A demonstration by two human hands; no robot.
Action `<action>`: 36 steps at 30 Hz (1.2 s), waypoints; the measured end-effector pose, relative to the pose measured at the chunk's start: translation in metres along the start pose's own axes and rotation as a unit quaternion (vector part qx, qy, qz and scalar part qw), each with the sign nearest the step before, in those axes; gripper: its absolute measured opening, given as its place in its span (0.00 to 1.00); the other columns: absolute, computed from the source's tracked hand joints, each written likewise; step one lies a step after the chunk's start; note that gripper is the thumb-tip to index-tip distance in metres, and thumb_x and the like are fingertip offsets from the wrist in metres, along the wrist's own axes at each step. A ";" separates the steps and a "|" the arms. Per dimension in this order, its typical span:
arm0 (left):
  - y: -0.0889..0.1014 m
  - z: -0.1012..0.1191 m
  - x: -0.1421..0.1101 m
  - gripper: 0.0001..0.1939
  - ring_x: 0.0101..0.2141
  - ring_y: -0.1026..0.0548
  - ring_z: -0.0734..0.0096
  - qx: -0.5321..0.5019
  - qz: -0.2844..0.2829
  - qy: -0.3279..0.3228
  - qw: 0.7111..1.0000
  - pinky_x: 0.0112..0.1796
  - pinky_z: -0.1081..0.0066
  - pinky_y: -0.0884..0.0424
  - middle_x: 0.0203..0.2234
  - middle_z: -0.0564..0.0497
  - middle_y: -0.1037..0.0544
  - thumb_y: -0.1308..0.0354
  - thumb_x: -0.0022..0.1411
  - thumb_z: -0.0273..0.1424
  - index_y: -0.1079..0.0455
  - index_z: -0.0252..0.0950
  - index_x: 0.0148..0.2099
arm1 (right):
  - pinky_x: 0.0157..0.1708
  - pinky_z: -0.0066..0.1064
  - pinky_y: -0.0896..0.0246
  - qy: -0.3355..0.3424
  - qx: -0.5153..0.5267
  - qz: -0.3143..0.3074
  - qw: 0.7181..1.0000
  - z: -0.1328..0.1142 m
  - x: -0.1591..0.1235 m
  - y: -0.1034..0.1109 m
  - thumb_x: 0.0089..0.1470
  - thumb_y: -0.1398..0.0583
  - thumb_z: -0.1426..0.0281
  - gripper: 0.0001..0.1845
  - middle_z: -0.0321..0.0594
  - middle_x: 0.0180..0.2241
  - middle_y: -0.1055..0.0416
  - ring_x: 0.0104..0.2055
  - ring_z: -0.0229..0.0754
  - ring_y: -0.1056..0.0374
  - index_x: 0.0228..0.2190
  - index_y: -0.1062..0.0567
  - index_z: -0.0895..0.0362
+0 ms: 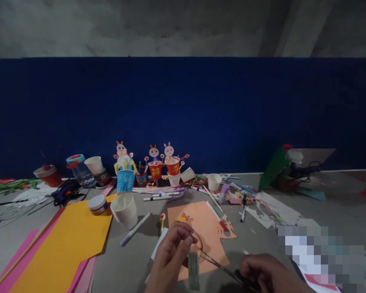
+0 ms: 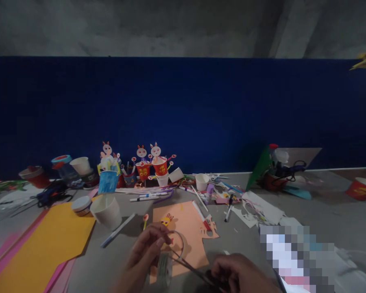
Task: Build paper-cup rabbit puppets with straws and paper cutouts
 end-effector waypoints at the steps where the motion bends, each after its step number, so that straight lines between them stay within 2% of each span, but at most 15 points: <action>1: 0.000 0.001 0.000 0.15 0.35 0.29 0.69 0.002 -0.004 -0.005 1.000 0.24 0.80 0.34 0.39 0.48 0.28 0.40 0.65 0.44 0.26 0.38 0.34 | 0.23 0.24 0.54 0.001 -0.017 -0.001 1.000 -0.005 0.000 0.002 0.34 0.40 0.78 0.12 0.29 0.27 0.34 0.25 0.34 0.42 0.27 0.28 0.55; 6: -0.003 0.002 -0.001 0.15 0.36 0.24 0.66 0.008 -0.046 -0.010 0.999 0.24 0.79 0.32 0.39 0.47 0.26 0.42 0.66 0.44 0.26 0.38 0.36 | 0.21 0.22 0.55 0.006 -0.066 -0.018 0.998 -0.027 0.001 0.008 0.36 0.41 0.77 0.08 0.28 0.24 0.36 0.24 0.33 0.42 0.25 0.29 0.55; 13: -0.009 0.004 -0.008 0.14 0.30 0.23 0.73 -0.002 -0.020 0.018 1.000 0.22 0.80 0.36 0.40 0.48 0.23 0.39 0.64 0.43 0.27 0.37 0.35 | 0.24 0.22 0.51 0.021 -0.094 -0.016 0.995 -0.044 0.000 0.013 0.34 0.41 0.78 0.09 0.30 0.26 0.34 0.27 0.36 0.39 0.24 0.29 0.54; 18: -0.011 0.007 -0.008 0.12 0.34 0.19 0.66 -0.011 -0.028 0.018 0.999 0.22 0.80 0.37 0.36 0.49 0.22 0.38 0.64 0.42 0.27 0.38 0.35 | 0.25 0.23 0.50 0.007 -0.083 -0.019 0.996 -0.047 -0.001 0.014 0.35 0.37 0.76 0.09 0.30 0.26 0.34 0.28 0.37 0.39 0.24 0.28 0.54; 24: -0.010 0.008 -0.007 0.11 0.37 0.18 0.65 0.001 -0.056 0.015 0.998 0.22 0.80 0.37 0.39 0.48 0.23 0.39 0.65 0.41 0.28 0.38 0.36 | 0.23 0.24 0.56 0.008 -0.051 -0.028 0.998 -0.044 0.001 0.012 0.36 0.35 0.75 0.09 0.26 0.22 0.38 0.25 0.35 0.43 0.24 0.29 0.54; 27: -0.009 0.007 -0.006 0.11 0.39 0.18 0.64 0.002 -0.070 0.008 0.997 0.23 0.80 0.36 0.40 0.48 0.24 0.40 0.67 0.40 0.28 0.38 0.37 | 0.23 0.24 0.54 0.013 -0.053 -0.024 0.998 -0.046 0.001 0.014 0.36 0.35 0.75 0.08 0.27 0.24 0.37 0.25 0.35 0.42 0.24 0.28 0.55; 29: -0.009 0.007 -0.005 0.10 0.39 0.18 0.64 -0.002 -0.075 -0.004 0.997 0.25 0.78 0.34 0.40 0.48 0.25 0.41 0.67 0.39 0.28 0.38 0.37 | 0.23 0.23 0.53 0.018 -0.059 -0.018 0.998 -0.048 0.000 0.016 0.36 0.35 0.75 0.08 0.28 0.25 0.37 0.26 0.35 0.41 0.24 0.27 0.54; 32: -0.009 0.008 -0.005 0.10 0.40 0.18 0.64 -0.001 -0.077 -0.015 0.997 0.34 0.73 0.28 0.42 0.49 0.26 0.42 0.68 0.38 0.27 0.38 0.37 | 0.23 0.23 0.53 0.021 -0.075 -0.016 0.997 -0.050 0.001 0.017 0.36 0.36 0.76 0.08 0.29 0.23 0.36 0.26 0.36 0.40 0.23 0.26 0.54; 36: -0.010 0.009 -0.005 0.10 0.41 0.18 0.63 0.008 -0.088 -0.027 0.996 0.40 0.70 0.27 0.42 0.49 0.27 0.43 0.69 0.38 0.27 0.38 0.38 | 0.23 0.23 0.53 0.027 -0.072 -0.017 0.997 -0.049 0.004 0.017 0.37 0.35 0.76 0.08 0.28 0.23 0.36 0.27 0.36 0.40 0.24 0.26 0.54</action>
Point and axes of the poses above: each hand's wrist, its own x-axis towards the middle knuckle, its own y-axis out of the back of the hand, z = x × y, the point moved 5 cm from there along x, towards the middle knuckle
